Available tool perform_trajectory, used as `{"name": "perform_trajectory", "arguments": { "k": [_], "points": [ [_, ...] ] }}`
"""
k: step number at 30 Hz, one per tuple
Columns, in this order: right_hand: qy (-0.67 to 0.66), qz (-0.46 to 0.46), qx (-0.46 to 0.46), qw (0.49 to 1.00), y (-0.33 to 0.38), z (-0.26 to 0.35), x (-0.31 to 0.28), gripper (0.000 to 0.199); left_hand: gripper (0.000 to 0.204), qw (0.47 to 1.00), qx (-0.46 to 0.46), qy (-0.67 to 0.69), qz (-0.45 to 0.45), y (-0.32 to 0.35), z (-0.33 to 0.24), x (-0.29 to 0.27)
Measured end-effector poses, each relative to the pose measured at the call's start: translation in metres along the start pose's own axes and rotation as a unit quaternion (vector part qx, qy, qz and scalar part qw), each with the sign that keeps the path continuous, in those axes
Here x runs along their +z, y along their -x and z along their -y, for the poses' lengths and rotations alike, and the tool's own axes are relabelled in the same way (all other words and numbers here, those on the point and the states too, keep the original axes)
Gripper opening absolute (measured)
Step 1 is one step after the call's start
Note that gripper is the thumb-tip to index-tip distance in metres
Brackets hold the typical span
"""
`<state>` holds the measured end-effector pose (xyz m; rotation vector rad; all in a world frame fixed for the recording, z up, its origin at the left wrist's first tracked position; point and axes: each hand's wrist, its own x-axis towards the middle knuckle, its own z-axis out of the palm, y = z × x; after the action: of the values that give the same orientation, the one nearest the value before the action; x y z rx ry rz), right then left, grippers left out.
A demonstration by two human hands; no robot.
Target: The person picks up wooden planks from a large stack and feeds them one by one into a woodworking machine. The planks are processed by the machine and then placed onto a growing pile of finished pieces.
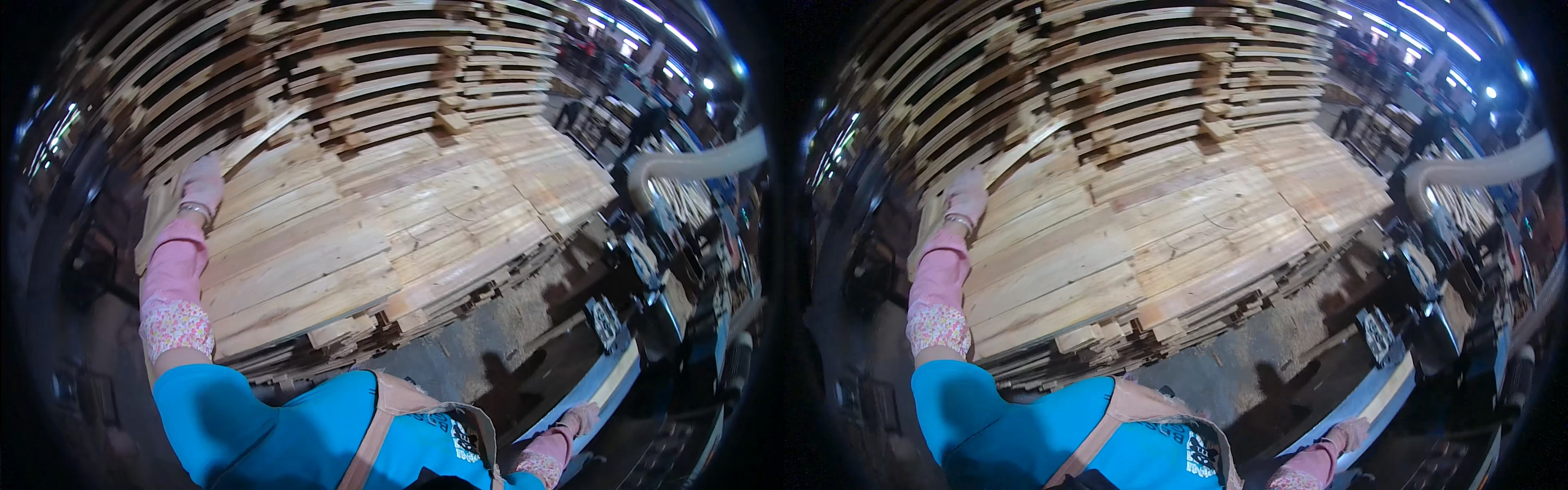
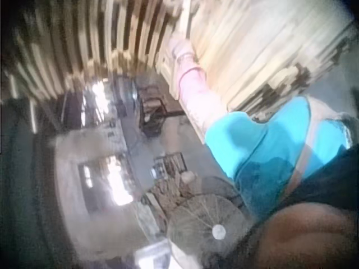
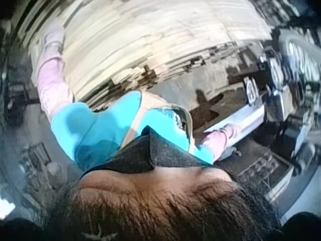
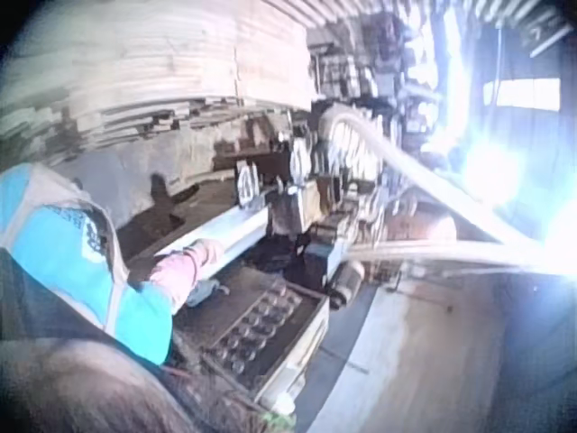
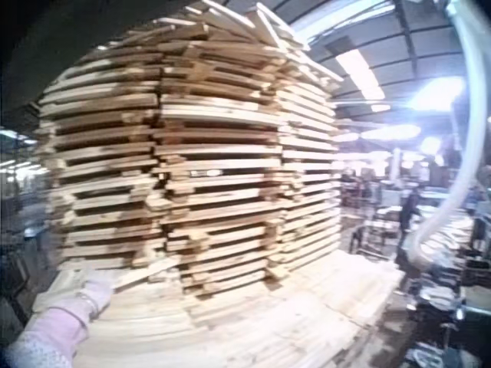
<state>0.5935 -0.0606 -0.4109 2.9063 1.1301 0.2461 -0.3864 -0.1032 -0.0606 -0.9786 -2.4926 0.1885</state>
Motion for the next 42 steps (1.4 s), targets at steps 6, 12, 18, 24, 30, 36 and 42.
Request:
{"name": "perform_trajectory", "arguments": {
  "k": [6,12,18,24,30,36,42],
  "points": [
    [-0.135,-0.011,-0.143,0.980,-0.034,0.048,0.007,0.043,0.065,0.996,0.010,0.068,0.051,0.004,0.027,-0.017],
    [-0.358,0.035,-0.261,0.896,0.078,0.106,0.019,0.039,0.046,0.990,-0.017,0.063,0.124,0.042,-0.055,-0.069],
    [-0.565,0.211,-0.185,0.776,0.086,0.096,0.062,0.040,0.069,0.990,0.096,0.016,0.101,0.142,-0.078,-0.133],
    [-0.584,0.019,-0.466,0.664,0.086,0.183,-0.176,0.057,0.052,0.921,0.386,-0.025,-0.044,0.185,-0.162,-0.212],
    [-0.378,-0.099,-0.710,0.585,0.125,0.208,-0.285,0.095,0.032,0.693,0.688,0.069,-0.204,0.205,-0.326,-0.230],
    [-0.537,0.011,-0.342,0.771,0.182,0.086,-0.148,0.097,0.043,0.478,0.735,0.386,-0.286,0.212,-0.393,-0.243],
    [-0.192,0.059,0.087,0.976,0.290,-0.056,-0.095,0.091,0.069,0.759,0.525,0.341,-0.179,0.059,-0.330,-0.138]
  ]
}}
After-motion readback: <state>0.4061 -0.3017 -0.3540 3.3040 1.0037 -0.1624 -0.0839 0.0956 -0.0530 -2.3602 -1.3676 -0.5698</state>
